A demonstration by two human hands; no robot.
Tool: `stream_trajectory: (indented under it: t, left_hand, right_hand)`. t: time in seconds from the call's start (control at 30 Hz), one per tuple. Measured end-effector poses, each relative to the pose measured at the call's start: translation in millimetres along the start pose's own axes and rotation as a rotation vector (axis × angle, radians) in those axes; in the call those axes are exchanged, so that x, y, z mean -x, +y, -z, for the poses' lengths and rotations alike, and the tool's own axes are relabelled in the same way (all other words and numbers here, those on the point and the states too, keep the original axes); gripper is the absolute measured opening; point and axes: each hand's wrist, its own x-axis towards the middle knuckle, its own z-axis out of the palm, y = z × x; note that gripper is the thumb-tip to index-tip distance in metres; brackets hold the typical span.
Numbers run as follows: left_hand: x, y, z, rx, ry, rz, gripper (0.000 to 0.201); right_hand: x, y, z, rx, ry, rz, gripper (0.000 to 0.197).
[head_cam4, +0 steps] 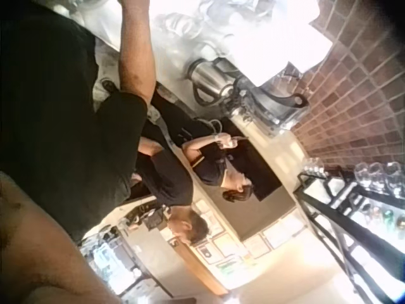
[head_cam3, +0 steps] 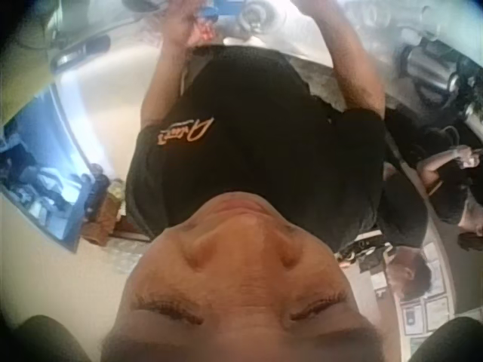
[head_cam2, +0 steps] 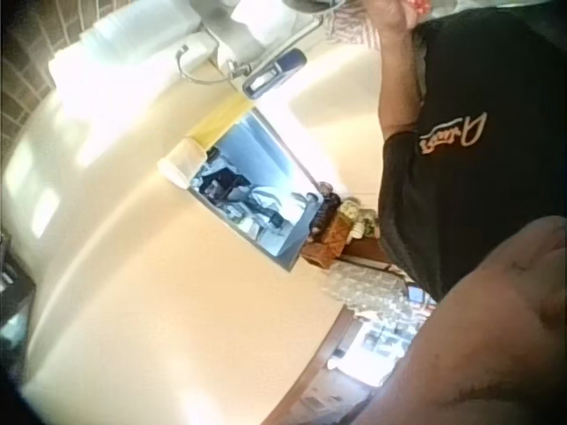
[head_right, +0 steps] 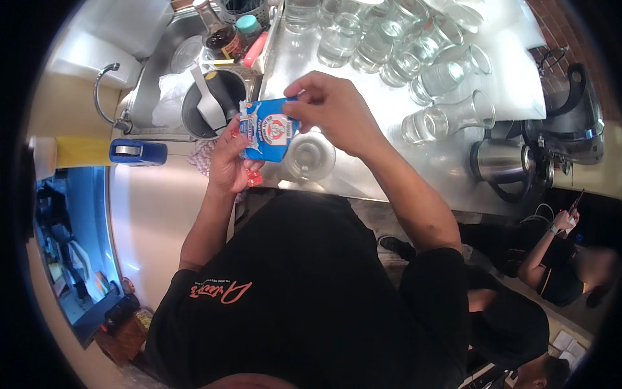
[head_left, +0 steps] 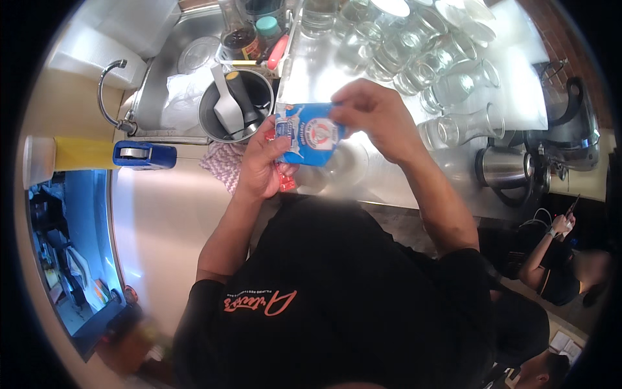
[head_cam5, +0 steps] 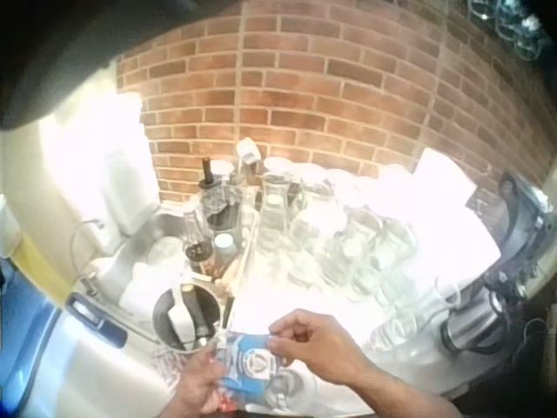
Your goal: The person washes their hands in a sink, pours hot water from a kettle into a glass, and wipes the counter with a cloth. They then open a packet and stir the contents into the glass using a spoon.
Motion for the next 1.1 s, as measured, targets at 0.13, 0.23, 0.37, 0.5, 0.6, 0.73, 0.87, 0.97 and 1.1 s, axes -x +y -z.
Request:
stream_trajectory:
  t: [0.13,0.23,0.37,0.5,0.6,0.73,0.87,0.97,1.1]
  left_hand:
    - [-6,1,-15,-0.338,0.09,-0.003,0.041]
    - [-12,4,-18,-0.555,0.048,-0.024,0.036]
    - [-18,5,-25,-0.794,-0.07,-0.107,0.037]
    - [-21,7,-27,-0.917,-0.108,-0.097,0.038]
    - [-20,4,-26,-0.917,-0.134,-0.109,0.038]
    - [-23,5,-26,-0.942,-0.165,-0.132,0.037]
    - [-24,5,-27,-0.907,-0.139,-0.096,0.035]
    - [-23,3,-25,-0.923,-0.141,-0.129,0.033]
    - [-25,6,-24,-0.923,-0.136,-0.124,0.034]
  right_hand:
    - [31,15,9,0.017,0.099,0.013,0.028]
    - [47,31,8,0.006,0.192,0.024,0.026]
    - [55,54,9,0.008,0.253,0.123,0.02]
    - [59,66,11,-0.016,0.252,0.105,0.017]
    - [63,71,8,-0.033,0.274,0.137,0.019]
    - [66,74,7,-0.085,0.312,0.147,0.02]
    - [66,71,4,-0.17,0.312,0.149,0.019]
    - [67,70,5,-0.173,0.317,0.14,0.019]
    - [67,69,6,-0.159,0.306,0.133,0.019]
